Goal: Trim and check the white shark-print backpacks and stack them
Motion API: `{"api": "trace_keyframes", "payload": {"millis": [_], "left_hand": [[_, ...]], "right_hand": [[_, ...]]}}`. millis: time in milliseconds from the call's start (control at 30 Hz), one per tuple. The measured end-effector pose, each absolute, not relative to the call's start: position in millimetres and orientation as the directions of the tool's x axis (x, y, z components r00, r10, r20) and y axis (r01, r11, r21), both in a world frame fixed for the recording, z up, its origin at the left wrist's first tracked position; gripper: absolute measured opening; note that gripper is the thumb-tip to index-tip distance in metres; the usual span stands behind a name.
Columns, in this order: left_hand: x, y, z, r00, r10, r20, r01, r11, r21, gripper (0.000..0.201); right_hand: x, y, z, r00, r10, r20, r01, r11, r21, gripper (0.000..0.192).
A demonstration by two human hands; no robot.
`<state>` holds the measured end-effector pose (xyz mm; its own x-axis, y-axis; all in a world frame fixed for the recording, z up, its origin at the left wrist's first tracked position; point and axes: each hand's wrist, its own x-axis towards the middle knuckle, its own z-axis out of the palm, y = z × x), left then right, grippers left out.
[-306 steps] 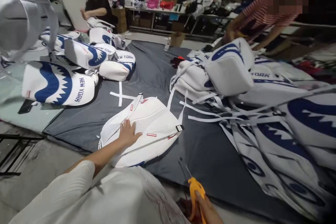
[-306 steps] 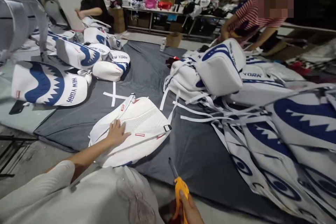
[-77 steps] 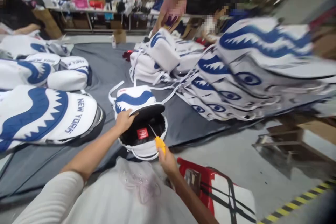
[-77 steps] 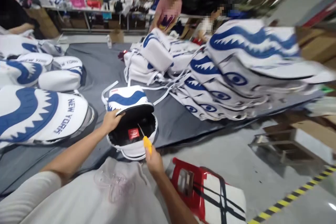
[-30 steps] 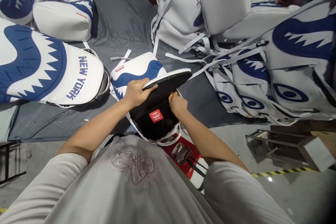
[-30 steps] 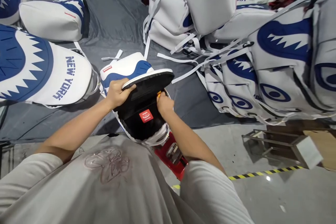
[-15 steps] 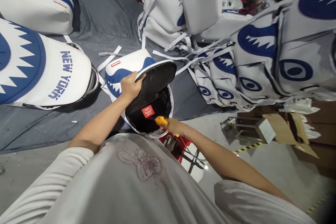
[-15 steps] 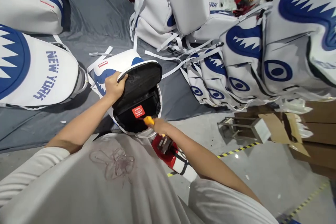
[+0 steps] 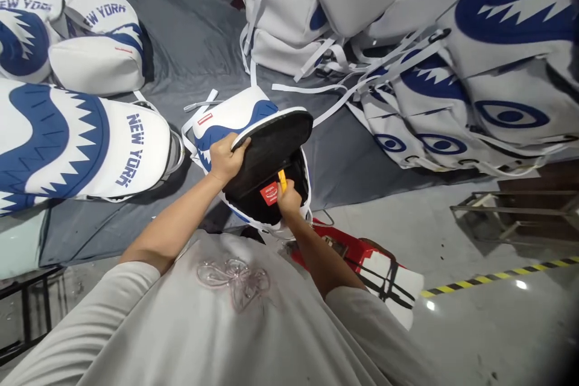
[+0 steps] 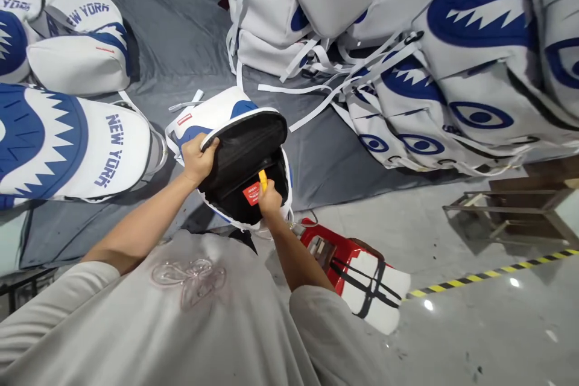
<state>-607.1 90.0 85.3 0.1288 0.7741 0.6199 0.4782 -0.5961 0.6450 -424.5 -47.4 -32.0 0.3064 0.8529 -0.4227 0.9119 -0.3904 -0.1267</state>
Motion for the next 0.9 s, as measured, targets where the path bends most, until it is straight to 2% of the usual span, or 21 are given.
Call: {"api": "trace_keyframes", "payload": {"millis": [133,333,400,433,500,600,667,700,767,833,900], "left_hand": [[-594.8,97.1,97.5,0.24,0.723,0.648,0.446,-0.675,0.587,0.053],[-564.7,109.8,127.7,0.54,0.482,0.69,0.354,-0.874,0.334,0.043],[-559.2,116.8,126.7,0.576,0.449,0.684,0.34,-0.892,0.299,0.04],[-558.4,121.1,122.7,0.567,0.464,0.681,0.353,-0.883,0.308,0.039],[-561.9,130.6,109.4,0.492,0.57,0.658,0.435,-0.816,0.381,0.038],[-576.7,145.8,87.1,0.266,0.781,0.565,0.608,-0.591,0.531,0.037],[-588.2,152.9,78.0,0.147,0.825,0.545,0.659,-0.493,0.568,0.032],[-593.5,153.6,75.6,0.131,0.813,0.567,0.673,-0.492,0.552,0.031],[-602.6,145.9,73.3,0.187,0.735,0.652,0.688,-0.572,0.448,0.029],[-609.7,122.6,71.4,0.357,0.613,0.705,0.643,-0.708,0.291,0.026],[-614.8,85.1,68.1,0.571,0.494,0.655,0.518,-0.836,0.18,0.03]], "right_hand": [[-424.0,-54.1,-40.0,0.271,0.883,-0.383,0.903,-0.371,-0.217,0.046],[-437.9,-50.3,-44.5,0.301,0.894,-0.331,0.881,-0.394,-0.263,0.044],[-441.9,-45.3,-45.1,0.294,0.894,-0.337,0.876,-0.393,-0.278,0.045],[-443.3,-42.6,-45.0,0.302,0.89,-0.341,0.872,-0.403,-0.279,0.046],[-445.0,-37.6,-43.6,0.318,0.878,-0.357,0.862,-0.425,-0.276,0.048],[-446.4,-32.2,-36.8,0.303,0.864,-0.401,0.862,-0.428,-0.271,0.046],[-446.5,-29.7,-28.1,0.284,0.856,-0.432,0.867,-0.422,-0.265,0.044],[-445.8,-28.2,-22.2,0.279,0.85,-0.447,0.869,-0.421,-0.259,0.044],[-441.1,-23.5,-6.8,0.27,0.837,-0.476,0.873,-0.421,-0.246,0.044],[-431.0,-14.7,13.6,0.241,0.826,-0.51,0.88,-0.407,-0.243,0.046],[-416.6,-0.6,37.3,0.182,0.803,-0.567,0.892,-0.377,-0.248,0.045]]}}
